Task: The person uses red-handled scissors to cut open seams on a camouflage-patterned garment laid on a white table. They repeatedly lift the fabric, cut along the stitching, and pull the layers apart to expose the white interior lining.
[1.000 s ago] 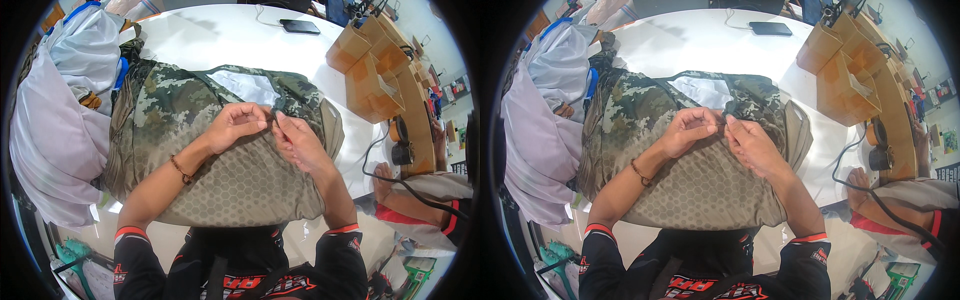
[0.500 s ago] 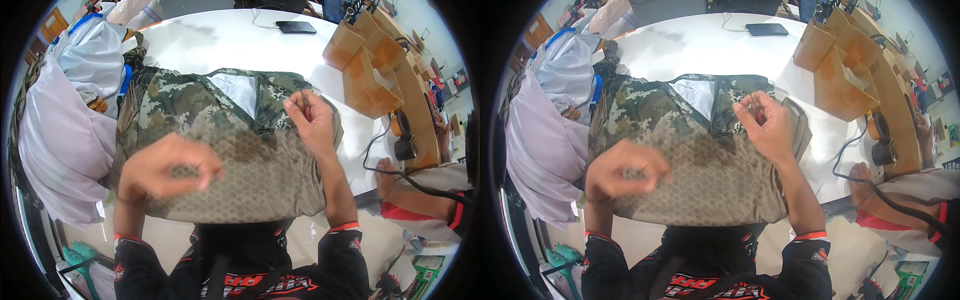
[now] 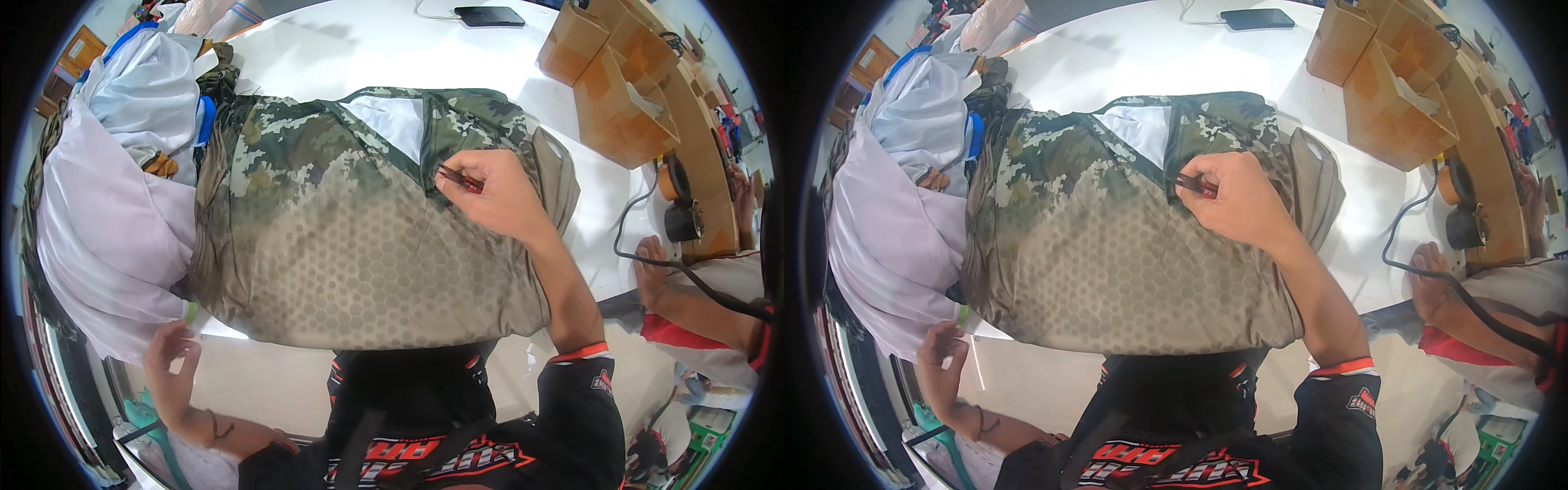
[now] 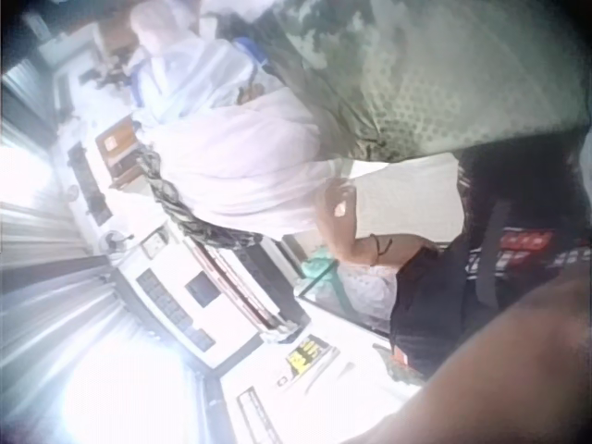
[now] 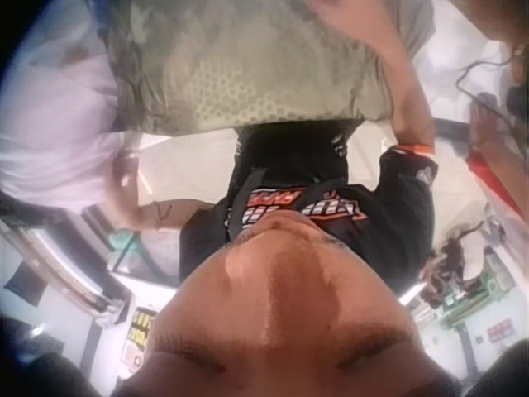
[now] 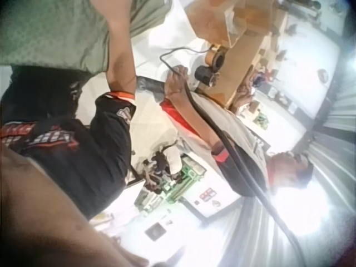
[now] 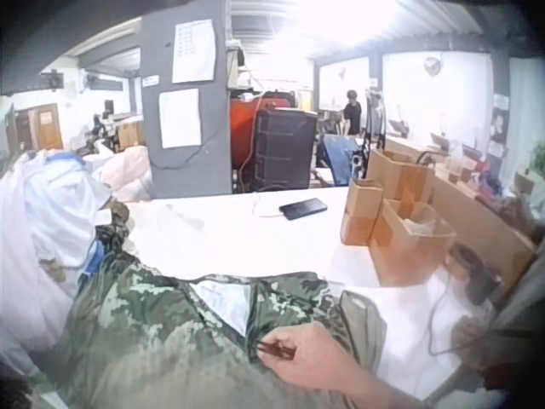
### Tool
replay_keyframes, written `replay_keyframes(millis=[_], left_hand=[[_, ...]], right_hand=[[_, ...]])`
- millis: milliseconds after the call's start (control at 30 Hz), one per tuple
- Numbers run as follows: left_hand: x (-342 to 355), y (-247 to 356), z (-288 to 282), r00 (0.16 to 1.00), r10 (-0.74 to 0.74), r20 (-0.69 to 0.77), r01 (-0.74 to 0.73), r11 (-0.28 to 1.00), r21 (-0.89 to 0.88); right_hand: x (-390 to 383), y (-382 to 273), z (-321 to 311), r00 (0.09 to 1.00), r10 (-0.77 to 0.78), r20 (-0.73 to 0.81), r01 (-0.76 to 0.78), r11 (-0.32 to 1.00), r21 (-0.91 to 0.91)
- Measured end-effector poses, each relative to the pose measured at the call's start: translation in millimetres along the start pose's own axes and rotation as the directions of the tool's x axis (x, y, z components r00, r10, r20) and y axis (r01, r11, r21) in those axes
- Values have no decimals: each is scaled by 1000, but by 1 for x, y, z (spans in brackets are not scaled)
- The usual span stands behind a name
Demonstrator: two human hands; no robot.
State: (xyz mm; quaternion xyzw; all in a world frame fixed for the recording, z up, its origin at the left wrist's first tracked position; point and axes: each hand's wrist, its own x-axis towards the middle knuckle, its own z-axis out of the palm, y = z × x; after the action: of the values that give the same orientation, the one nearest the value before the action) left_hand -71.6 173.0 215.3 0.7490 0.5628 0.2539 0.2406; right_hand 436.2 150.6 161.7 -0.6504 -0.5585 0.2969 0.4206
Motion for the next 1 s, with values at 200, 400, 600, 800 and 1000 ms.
replay_keyframes(millis=[200, 400, 600, 800, 1000], left_hand=[[87, 137, 120, 881, 430, 198, -371, 887, -276], [155, 175, 235, 853, 297, 428, -191, 943, -273], [161, 167, 267, 824, 195, 532, 182, 797, -575], [167, 143, 279, 815, 195, 545, 430, 428, -795], [163, 142, 279, 825, 257, 503, 426, 300, -853]], right_hand=[[3, 14, 5, 999, 44, 21, -42, 997, -67], [4, 10, 6, 1000, -7, 27, 7, 1000, -27], [4, 10, 4, 1000, 18, 3, -18, 1000, -23], [3, 8, 8, 998, -58, -26, 54, 989, -140], [5, 11, 12, 987, -136, -81, 130, 988, -82]])
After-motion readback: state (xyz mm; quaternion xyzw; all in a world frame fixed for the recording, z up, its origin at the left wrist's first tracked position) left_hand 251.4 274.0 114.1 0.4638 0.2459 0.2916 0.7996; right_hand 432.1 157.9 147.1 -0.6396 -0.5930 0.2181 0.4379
